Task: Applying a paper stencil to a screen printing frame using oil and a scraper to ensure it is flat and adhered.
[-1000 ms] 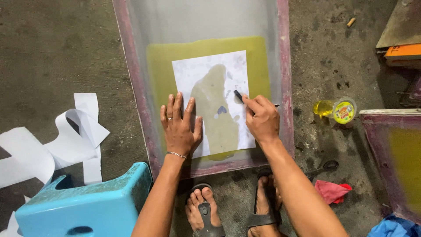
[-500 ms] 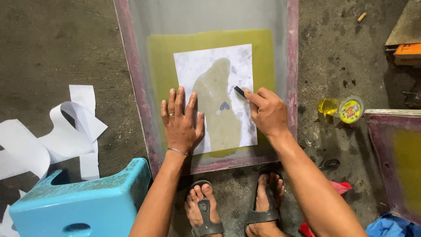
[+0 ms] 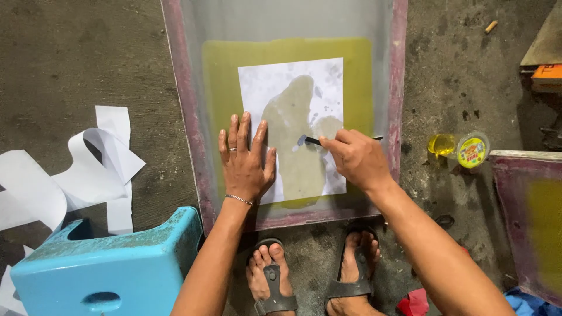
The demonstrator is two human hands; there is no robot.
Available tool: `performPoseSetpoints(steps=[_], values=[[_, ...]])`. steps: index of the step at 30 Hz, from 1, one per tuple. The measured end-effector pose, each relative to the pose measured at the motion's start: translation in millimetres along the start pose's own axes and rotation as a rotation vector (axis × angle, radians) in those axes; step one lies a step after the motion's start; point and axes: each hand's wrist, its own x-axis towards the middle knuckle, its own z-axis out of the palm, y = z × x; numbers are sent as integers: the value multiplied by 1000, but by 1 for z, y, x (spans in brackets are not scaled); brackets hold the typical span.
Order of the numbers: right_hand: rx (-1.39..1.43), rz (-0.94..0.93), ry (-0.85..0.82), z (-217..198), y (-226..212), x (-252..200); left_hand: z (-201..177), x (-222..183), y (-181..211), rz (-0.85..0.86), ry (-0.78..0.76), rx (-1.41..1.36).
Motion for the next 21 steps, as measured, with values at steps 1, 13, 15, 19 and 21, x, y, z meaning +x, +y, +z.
performPoseSetpoints(steps=[1,13,15,19,21], values=[[1,-15,-5,-7,-2,2,0,0,0,-2,-3,-9],[34,-333,-78,16,12,-35,-7,1,4,-23,-41,-47],[31,-404,-89,9,4,-35,-10,1,8,-33,-17,-44],[-5,-416,-88,17,12,-25,20,-48,25,112,115,-73],[-29,-421,-39,25,18,-13,14,-75,51,195,0,-162]])
